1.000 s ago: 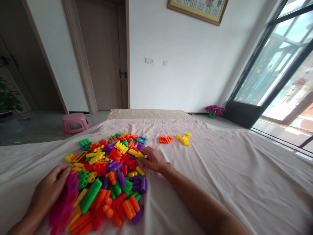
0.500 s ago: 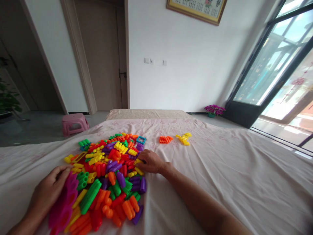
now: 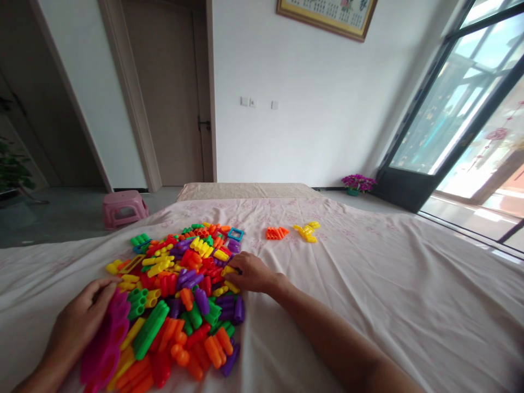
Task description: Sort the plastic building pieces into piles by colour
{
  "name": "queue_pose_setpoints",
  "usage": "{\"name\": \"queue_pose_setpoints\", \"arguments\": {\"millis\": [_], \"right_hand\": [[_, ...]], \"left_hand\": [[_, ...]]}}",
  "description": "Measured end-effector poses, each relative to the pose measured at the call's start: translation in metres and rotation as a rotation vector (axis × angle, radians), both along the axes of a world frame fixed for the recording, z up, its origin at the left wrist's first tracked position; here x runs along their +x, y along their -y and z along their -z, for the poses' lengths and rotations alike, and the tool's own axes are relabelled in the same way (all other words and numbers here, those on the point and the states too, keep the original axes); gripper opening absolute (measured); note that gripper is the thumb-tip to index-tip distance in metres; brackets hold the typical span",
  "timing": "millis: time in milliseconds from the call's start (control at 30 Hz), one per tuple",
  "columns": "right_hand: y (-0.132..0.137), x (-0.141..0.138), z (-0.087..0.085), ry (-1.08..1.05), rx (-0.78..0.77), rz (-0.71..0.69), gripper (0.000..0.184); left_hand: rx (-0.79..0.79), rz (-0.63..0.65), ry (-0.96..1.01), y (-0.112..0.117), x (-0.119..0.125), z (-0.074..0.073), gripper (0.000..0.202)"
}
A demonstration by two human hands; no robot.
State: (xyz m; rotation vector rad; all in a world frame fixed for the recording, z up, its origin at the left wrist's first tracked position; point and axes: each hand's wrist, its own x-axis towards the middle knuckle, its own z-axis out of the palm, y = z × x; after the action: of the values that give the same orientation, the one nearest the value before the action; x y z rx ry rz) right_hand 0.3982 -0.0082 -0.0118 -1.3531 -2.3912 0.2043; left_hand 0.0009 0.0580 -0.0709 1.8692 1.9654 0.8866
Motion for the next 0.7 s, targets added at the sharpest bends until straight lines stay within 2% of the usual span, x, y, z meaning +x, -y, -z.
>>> {"name": "queue_pose_setpoints", "arguments": {"millis": [167, 500, 700], "right_hand": [[-0.0003, 0.0002, -0.0007, 0.001, -0.049, 0.004, 0.022], [-0.0026, 0.0013, 0.0035, -0.054, -0.081, -0.013, 0.021], [-0.0048, 0.0031, 0.0067, -0.228, -0.183, 0.027, 0.030]], "left_hand": [[-0.076, -0.019, 0.102, 0.0018, 0.0026, -0.0023, 0.041], [-0.084, -0.015, 0.092, 0.0011, 0.0029, -0.0021, 0.042], [-0.062, -0.018, 0.097, 0.0042, 0.0057, -0.0062, 0.042]]}}
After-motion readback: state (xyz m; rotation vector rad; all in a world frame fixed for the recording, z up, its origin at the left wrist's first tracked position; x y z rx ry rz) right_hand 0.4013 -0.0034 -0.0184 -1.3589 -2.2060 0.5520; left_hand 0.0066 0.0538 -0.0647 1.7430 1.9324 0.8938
